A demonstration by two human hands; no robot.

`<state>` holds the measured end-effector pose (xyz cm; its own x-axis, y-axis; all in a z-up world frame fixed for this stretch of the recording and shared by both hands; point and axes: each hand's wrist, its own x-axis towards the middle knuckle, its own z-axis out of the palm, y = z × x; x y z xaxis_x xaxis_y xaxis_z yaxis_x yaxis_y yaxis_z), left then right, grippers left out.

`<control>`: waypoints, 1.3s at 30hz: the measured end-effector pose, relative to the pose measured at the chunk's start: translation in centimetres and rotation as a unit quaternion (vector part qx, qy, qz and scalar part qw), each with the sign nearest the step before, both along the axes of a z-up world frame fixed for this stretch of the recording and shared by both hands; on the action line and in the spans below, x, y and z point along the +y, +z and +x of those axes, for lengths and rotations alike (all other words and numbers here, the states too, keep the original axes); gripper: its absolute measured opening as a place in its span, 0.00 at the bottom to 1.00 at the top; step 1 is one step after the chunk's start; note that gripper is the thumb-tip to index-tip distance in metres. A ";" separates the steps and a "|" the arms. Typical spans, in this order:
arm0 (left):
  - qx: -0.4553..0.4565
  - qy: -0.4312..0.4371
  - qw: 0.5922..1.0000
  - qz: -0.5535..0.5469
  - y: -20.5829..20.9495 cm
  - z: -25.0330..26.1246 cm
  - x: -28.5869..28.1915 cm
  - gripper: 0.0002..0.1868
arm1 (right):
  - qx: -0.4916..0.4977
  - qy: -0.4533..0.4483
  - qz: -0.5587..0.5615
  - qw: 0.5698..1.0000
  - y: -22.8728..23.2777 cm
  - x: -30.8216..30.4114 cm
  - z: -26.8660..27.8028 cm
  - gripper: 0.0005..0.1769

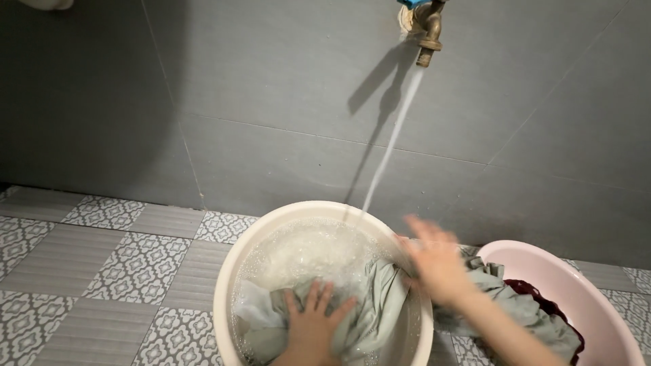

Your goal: The person turns on a wall tap and fills a white basin with water. They transfer several pieces of clothing from a pink basin into the white basin, then wash each item by hand, wringing out water and placing the wet clothes back into the pink basin. The person continues rinsing and wringing the remaining clothes under running water.

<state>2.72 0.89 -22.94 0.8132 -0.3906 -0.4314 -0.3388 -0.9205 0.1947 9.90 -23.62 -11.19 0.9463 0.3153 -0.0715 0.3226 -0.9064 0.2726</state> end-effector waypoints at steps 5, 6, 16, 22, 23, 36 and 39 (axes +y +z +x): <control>0.023 0.087 0.996 0.003 1.8 0.5 1.6 0.64 | 0.197 -0.008 -0.014 0.980 -4.0 5.0 -2.3 0.39; 0.026 0.103 0.994 0.010 1.9 0.6 1.7 0.64 | 0.209 -0.025 -0.001 0.978 -4.3 4.8 -2.6 0.37; 0.021 0.152 0.986 0.062 -0.4 1.5 1.5 0.57 | 0.060 -0.022 -0.071 0.995 -2.7 -11.1 -5.4 0.44; 0.075 0.175 0.980 0.059 0.9 1.7 1.5 0.64 | -0.081 -0.058 -0.012 0.995 -3.5 -19.5 -5.4 0.49; 0.074 0.173 0.980 0.063 1.3 1.6 1.5 0.63 | -0.087 -0.104 0.004 0.991 -3.4 -21.4 -5.3 0.46; 0.048 0.094 0.994 -0.039 3.4 -0.6 3.6 0.68 | 0.133 -0.396 -0.182 0.890 -10.0 -31.3 0.1 0.41; 0.042 -0.011 0.997 0.068 2.3 -2.2 6.0 0.63 | 0.237 -0.410 -0.027 0.880 -7.9 -28.2 1.5 0.55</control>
